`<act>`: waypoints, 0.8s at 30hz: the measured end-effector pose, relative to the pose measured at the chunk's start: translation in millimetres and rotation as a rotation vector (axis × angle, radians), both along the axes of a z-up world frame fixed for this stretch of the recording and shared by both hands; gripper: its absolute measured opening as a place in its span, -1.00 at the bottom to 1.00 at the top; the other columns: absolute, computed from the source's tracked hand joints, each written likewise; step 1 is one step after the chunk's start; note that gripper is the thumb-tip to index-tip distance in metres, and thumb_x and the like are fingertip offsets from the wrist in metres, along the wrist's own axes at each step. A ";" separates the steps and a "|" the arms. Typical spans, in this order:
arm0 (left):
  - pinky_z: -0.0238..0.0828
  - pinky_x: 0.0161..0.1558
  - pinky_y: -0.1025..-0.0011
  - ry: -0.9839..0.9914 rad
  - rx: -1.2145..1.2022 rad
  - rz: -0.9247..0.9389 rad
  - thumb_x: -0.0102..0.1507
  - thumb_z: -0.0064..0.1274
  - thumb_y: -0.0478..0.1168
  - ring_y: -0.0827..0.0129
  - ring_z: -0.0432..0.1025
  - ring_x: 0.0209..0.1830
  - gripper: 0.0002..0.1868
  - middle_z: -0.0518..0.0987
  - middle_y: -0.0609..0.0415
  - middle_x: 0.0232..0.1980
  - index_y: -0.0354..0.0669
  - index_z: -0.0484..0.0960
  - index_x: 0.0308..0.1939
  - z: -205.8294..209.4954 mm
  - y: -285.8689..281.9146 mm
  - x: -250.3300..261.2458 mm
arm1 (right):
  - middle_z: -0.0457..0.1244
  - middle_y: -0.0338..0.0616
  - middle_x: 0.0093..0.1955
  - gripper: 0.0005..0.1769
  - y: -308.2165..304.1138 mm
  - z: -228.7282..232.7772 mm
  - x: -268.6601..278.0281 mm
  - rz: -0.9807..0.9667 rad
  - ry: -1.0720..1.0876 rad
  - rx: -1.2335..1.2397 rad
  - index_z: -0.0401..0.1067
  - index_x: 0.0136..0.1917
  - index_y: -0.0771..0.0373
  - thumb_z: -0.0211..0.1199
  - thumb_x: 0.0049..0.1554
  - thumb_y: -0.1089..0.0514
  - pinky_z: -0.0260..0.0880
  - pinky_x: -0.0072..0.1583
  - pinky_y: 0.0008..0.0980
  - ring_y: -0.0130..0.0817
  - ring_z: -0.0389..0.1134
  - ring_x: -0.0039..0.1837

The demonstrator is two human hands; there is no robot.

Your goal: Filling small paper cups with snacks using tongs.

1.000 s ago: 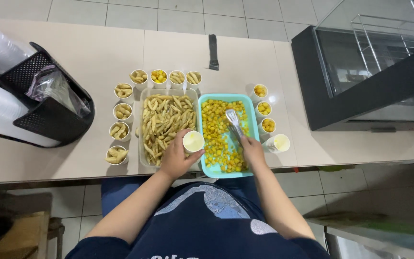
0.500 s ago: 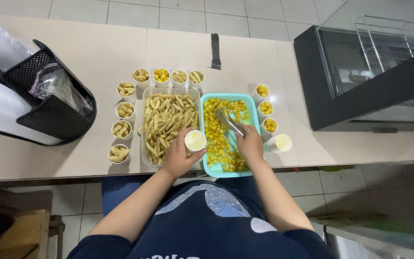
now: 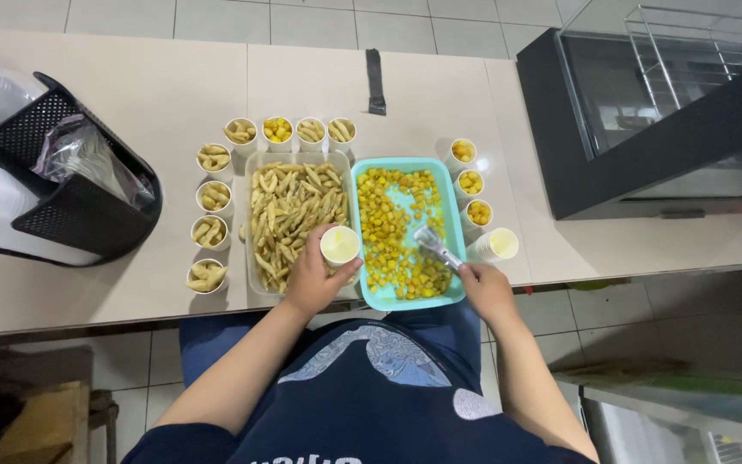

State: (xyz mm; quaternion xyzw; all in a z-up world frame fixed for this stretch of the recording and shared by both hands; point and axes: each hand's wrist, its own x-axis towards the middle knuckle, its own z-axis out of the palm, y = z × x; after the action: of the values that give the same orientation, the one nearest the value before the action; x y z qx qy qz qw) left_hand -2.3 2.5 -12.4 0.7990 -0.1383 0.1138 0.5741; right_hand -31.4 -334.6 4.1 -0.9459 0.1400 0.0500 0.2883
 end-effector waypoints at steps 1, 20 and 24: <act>0.50 0.04 0.18 -0.001 0.000 -0.001 0.23 0.29 0.04 0.03 0.58 0.07 -0.26 0.63 -0.15 0.08 -0.21 0.28 0.32 1.7 0.1 0.0 | 0.41 0.12 -0.03 -0.62 -3.4 -14.5 -0.1 -0.001 -0.001 0.000 0.60 0.11 0.23 0.16 0.23 -0.05 0.40 0.09 -0.14 0.05 0.45 0.05; 0.51 0.00 0.17 0.084 0.057 -0.015 0.20 0.29 0.06 0.04 0.60 0.01 -0.24 0.66 -0.14 0.01 -0.15 0.27 0.32 12.0 0.5 -1.1 | 0.36 0.07 0.04 -0.66 63.9 -49.2 55.9 0.147 -0.396 0.128 0.53 0.15 0.31 0.29 0.16 0.09 0.40 0.12 -0.11 0.06 0.40 0.10; 0.51 0.00 0.18 0.087 0.042 -0.025 0.20 0.30 0.06 0.04 0.60 0.02 -0.25 0.66 -0.13 0.01 -0.16 0.29 0.31 13.5 0.3 -1.1 | 0.31 0.01 0.16 -0.61 87.8 21.7 26.2 0.138 -0.303 -0.072 0.49 0.25 0.20 0.28 0.15 0.13 0.37 0.11 -0.06 0.11 0.36 0.15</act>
State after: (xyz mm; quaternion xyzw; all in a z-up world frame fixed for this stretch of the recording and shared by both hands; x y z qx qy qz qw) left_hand -3.3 2.8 1.2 0.8133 -0.1253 0.0687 0.5640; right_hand -5.1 -246.8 25.8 -0.9596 0.0315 -0.0786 0.2682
